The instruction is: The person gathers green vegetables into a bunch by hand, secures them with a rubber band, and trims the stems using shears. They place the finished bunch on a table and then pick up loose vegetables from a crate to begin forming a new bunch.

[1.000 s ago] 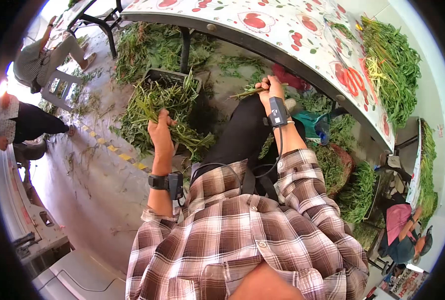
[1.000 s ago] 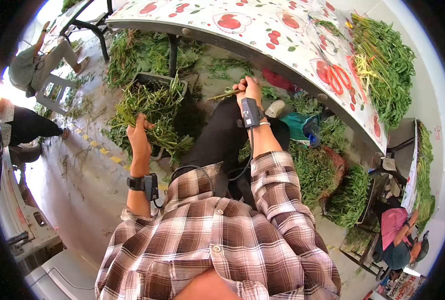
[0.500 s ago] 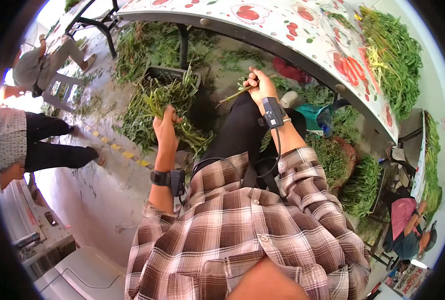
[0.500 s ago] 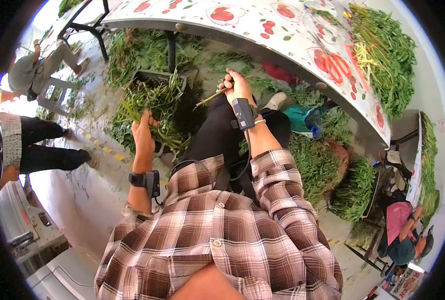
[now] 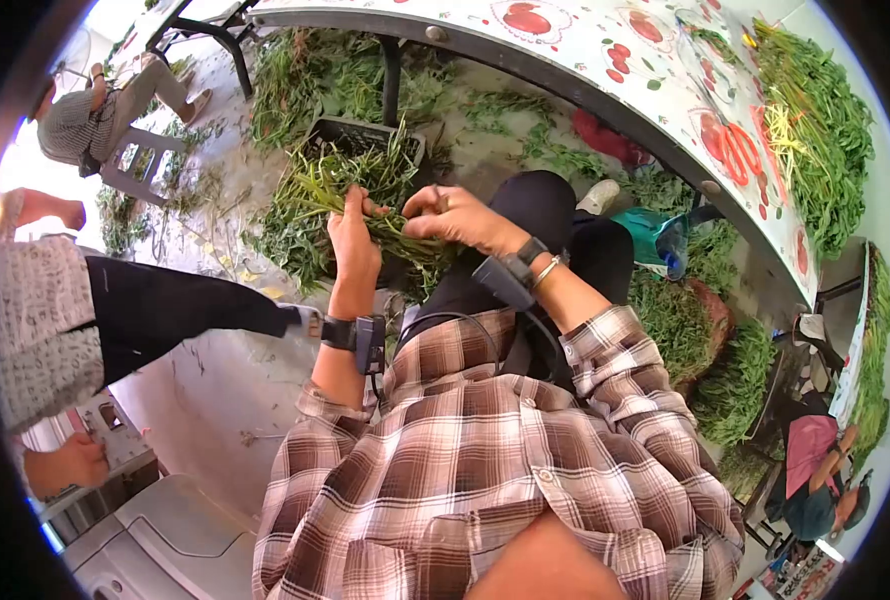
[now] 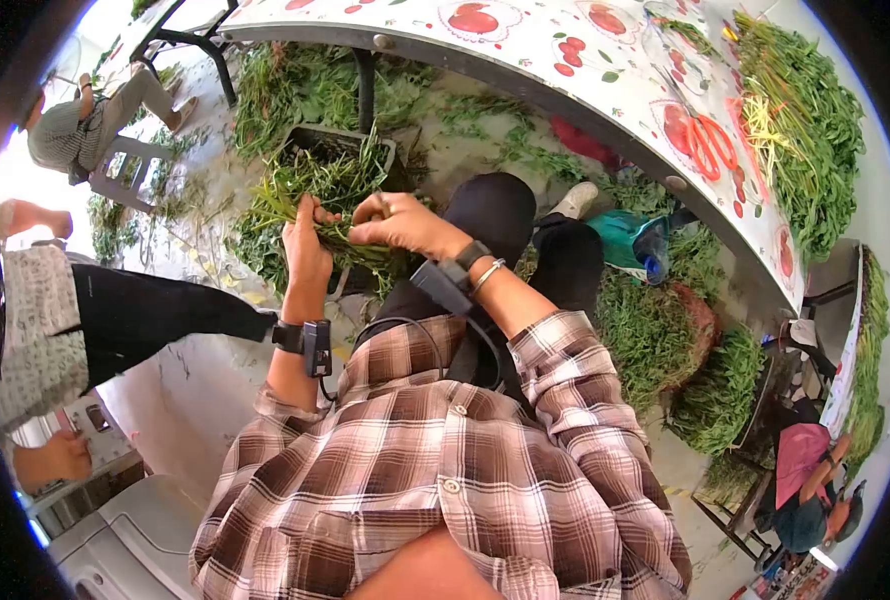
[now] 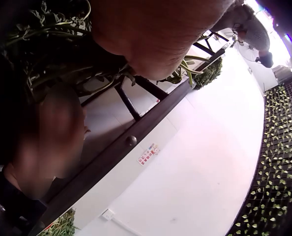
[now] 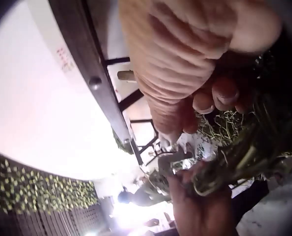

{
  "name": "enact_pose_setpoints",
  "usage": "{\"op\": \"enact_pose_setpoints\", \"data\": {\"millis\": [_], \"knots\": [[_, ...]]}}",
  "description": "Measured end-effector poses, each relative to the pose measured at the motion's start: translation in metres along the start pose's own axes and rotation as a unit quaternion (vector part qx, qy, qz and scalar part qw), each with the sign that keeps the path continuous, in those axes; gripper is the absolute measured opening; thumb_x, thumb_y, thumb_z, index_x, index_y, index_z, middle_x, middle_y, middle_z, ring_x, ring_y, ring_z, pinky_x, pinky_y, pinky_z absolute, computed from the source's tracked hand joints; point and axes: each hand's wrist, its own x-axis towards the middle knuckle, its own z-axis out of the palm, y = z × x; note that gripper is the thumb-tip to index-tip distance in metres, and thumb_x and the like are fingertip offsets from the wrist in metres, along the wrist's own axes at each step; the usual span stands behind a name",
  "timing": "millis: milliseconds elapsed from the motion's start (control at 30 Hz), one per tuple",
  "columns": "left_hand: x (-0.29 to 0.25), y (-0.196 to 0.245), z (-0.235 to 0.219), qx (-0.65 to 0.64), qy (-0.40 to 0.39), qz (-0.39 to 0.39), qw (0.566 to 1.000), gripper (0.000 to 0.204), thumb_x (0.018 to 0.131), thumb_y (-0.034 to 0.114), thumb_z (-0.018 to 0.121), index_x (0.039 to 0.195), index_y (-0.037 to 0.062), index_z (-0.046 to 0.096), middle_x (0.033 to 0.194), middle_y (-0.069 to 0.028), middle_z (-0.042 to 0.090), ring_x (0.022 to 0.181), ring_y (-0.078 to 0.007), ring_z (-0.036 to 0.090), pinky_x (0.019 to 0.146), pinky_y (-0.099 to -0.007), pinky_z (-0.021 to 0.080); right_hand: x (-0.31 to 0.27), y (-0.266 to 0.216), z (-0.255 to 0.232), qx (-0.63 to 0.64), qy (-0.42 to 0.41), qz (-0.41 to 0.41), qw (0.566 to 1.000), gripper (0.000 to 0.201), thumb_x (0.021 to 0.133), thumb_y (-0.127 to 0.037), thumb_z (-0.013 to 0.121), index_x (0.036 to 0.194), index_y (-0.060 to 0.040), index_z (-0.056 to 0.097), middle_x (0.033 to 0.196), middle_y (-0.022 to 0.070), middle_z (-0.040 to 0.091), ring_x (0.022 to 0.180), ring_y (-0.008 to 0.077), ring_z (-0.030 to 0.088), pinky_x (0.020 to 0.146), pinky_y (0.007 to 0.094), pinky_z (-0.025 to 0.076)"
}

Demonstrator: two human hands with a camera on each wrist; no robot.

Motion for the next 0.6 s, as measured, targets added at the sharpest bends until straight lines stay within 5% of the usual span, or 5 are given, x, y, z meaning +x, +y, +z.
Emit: {"op": "enact_pose_setpoints", "data": {"millis": [133,267,400,600], "knots": [[0.002,0.002,0.006,0.026,0.014,0.017,0.999,0.013,0.092,0.016,0.055,0.086,0.0049,0.052,0.067,0.0006,0.045,0.058,-0.0122,0.046,0.062,-0.0296,0.048,0.017,0.023,0.003,-0.026,-0.012,-0.044,0.999,0.014,0.075,-0.014,0.07,0.084,-0.0026,0.067,0.073,0.0011,0.064,0.069,0.0079,0.055,0.064,0.0256,0.045],[0.011,0.004,-0.003,0.017,0.04,0.03,0.999,0.019,0.093,0.022,0.056,0.087,0.0044,0.052,0.067,-0.0004,0.047,0.059,-0.0136,0.047,0.063,-0.0305,0.048,0.008,0.01,-0.01,-0.019,0.026,0.012,0.999,0.009,0.08,-0.011,0.067,0.085,-0.0041,0.067,0.071,-0.0034,0.059,0.06,0.0047,0.049,0.051,0.0222,0.039],[0.029,-0.002,-0.011,-0.006,0.058,0.011,0.998,0.024,0.095,0.027,0.054,0.085,0.0049,0.05,0.065,0.0002,0.043,0.057,-0.0138,0.044,0.063,-0.032,0.048,0.011,0.02,-0.017,0.134,0.048,0.07,0.987,0.005,0.081,-0.008,0.067,0.084,-0.0051,0.064,0.066,-0.0038,0.054,0.052,0.0045,0.044,0.047,0.0201,0.034],[0.045,0.009,-0.021,-0.031,0.074,-0.001,0.997,0.026,0.095,0.027,0.054,0.081,0.0059,0.047,0.062,0.0001,0.04,0.055,-0.0146,0.043,0.06,-0.0343,0.047,0.019,0.046,-0.038,0.319,0.128,0.062,0.937,0.003,0.082,-0.005,0.064,0.085,-0.0048,0.061,0.071,-0.0017,0.057,0.05,0.0051,0.043,0.05,0.0208,0.039]]}}
